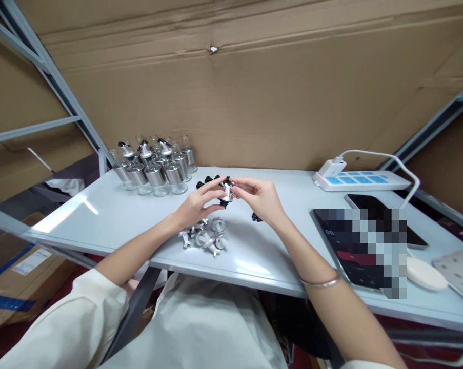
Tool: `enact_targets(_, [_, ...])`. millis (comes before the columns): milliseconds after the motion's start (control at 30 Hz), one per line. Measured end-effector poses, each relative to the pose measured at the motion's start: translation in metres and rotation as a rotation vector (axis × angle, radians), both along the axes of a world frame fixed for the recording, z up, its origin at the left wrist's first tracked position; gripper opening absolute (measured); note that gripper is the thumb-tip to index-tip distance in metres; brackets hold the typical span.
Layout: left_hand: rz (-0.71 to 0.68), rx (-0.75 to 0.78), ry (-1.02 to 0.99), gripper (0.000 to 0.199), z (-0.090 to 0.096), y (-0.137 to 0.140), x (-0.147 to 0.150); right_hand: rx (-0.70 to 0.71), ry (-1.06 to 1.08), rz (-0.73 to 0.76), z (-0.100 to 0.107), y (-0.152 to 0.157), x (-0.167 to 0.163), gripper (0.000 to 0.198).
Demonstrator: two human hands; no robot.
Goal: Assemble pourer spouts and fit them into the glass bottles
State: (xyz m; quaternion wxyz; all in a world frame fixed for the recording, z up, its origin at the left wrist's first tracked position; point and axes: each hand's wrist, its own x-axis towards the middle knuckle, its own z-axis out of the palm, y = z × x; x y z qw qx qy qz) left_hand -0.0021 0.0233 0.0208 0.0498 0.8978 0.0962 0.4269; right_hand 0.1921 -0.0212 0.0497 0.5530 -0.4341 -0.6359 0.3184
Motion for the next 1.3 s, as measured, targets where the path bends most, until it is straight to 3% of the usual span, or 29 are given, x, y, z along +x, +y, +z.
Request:
enact_targets(167, [0.021,0.022,-0.005,0.023,0.0005,0.0015,-0.0011,0.012,-0.012,-0.032,0.001,0.0021,0.0023,0.034])
enact_targets(367, [0.043,0.045,-0.024,0.025,0.0031,-0.0008,-0.0012,-0.028,0.033,0.034,0.0043,0.0017,0.0022,0.03])
enact_targets(600, [0.061,0.071,-0.025,0.025,0.0029,0.0002,-0.0013,-0.099,-0.131,0.027,0.0022,0.0002,0.0037,0.036])
enact_targets(800, [0.091,0.1,-0.011,0.025,0.0027,0.0017,-0.0023,-0.031,-0.218,0.035,-0.0004,0.0028,0.0053,0.029])
enact_targets(1067, [0.113,0.134,0.04,0.023,0.0028,0.002,-0.0014,-0.001,-0.098,0.108,-0.0008,0.0045,0.0065,0.032])
enact_targets(1300, [0.125,0.151,0.041,0.023,0.0021,0.0021,-0.0012,-0.085,-0.055,0.091,0.0019,0.0031,0.0064,0.036])
